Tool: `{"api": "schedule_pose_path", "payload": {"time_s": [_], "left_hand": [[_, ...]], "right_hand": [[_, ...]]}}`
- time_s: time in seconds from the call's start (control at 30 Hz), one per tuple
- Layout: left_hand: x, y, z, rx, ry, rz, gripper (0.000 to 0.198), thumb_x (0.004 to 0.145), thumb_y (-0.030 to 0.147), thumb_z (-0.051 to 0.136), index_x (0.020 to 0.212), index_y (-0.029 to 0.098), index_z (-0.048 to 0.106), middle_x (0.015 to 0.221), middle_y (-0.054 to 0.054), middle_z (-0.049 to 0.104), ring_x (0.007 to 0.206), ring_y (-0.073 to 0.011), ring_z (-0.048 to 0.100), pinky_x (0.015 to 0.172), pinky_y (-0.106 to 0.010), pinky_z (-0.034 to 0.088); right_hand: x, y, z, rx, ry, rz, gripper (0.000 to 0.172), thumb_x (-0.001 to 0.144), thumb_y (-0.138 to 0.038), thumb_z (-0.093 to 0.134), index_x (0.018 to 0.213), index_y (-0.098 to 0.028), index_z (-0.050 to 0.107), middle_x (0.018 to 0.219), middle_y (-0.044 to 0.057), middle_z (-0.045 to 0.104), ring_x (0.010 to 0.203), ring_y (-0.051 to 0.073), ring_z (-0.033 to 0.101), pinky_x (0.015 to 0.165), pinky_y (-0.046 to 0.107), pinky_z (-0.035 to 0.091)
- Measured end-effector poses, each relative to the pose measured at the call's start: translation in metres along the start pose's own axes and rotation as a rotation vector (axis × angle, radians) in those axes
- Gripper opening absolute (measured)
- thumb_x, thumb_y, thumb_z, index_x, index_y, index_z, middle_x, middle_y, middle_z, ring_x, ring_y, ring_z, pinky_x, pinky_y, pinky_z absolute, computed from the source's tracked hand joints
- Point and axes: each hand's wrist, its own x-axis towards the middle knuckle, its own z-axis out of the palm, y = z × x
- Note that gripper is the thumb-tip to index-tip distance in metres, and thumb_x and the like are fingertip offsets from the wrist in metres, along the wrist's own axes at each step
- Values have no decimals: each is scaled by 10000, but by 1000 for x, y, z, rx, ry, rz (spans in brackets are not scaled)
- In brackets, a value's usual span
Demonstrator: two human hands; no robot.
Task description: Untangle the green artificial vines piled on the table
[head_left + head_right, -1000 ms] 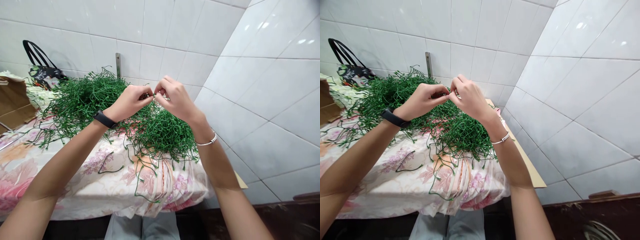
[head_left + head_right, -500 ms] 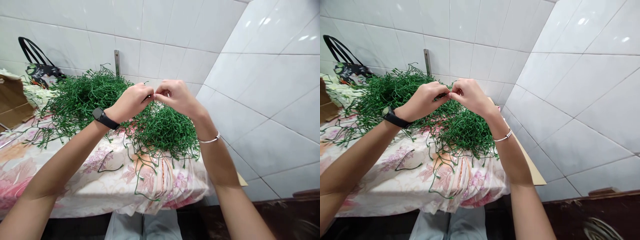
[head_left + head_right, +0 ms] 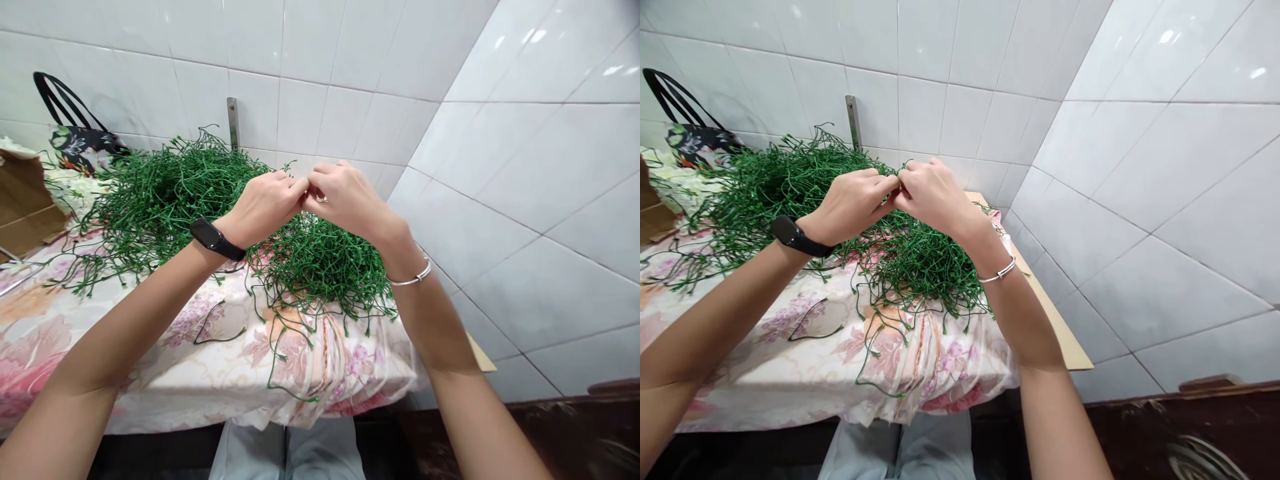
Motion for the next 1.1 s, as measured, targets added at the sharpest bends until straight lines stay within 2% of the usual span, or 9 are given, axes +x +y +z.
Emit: {"api": "schedule_pose_path", "payload": {"time_s": [0.17,0.33,0.43,0.67,0.9,1.0,1.1], "left_hand": [[0,6,2,57,-17,-30,250,877,233,338,865,110,555,662,-76,600,606,-164,512,503,-273,282],[1,9,-3,68,-26,-110,270,885,239,312,830,120,548,642,-76,588,570,-158,505,472,-272,245],[1,10,-6,64,-26,-155,281,883,256,310,817,127,551,628,-74,585,557,-152,498,459,-269,225],[2,8,-5,93,-24,-271,287,855,242,316,773,135,569,603,-79,584,533,-156,506,446,-271,188],[2,4,-6,46,-19,-287,300,845,260,319,777,132,582,584,-79,581,503,-142,481,439,-267,193],[1,3,-1,11,35,-289,296,836,243,316,744,136,576,547,-72,557,489,-138,456,444,-266,204],[0,-6,2,-49,159,-337,268,817,228,337,686,150,558,483,-41,491,496,-133,438,471,-261,239]], "right_hand": [[0,0,0,-70,-4,-17,171,784,-186,398,627,-146,455,664,2,386,601,86,285,705,292,261],[1,-1,3,-54,86,3,197,801,-175,372,634,-146,471,676,13,401,635,100,319,707,299,256],[1,-2,3,-7,116,27,209,806,-186,373,612,-149,443,663,12,405,616,96,322,663,286,259],[6,6,10,207,61,2,165,813,-194,396,655,-156,424,668,11,435,617,88,362,599,247,281],[5,-1,10,94,124,32,194,798,-184,387,605,-166,381,658,5,411,596,90,347,608,261,289],[6,-3,10,22,135,47,185,797,-179,387,614,-163,416,682,21,432,645,113,382,687,293,308],[9,5,13,-56,203,180,164,805,-172,374,676,-151,474,740,61,457,729,157,424,736,337,305]]}}
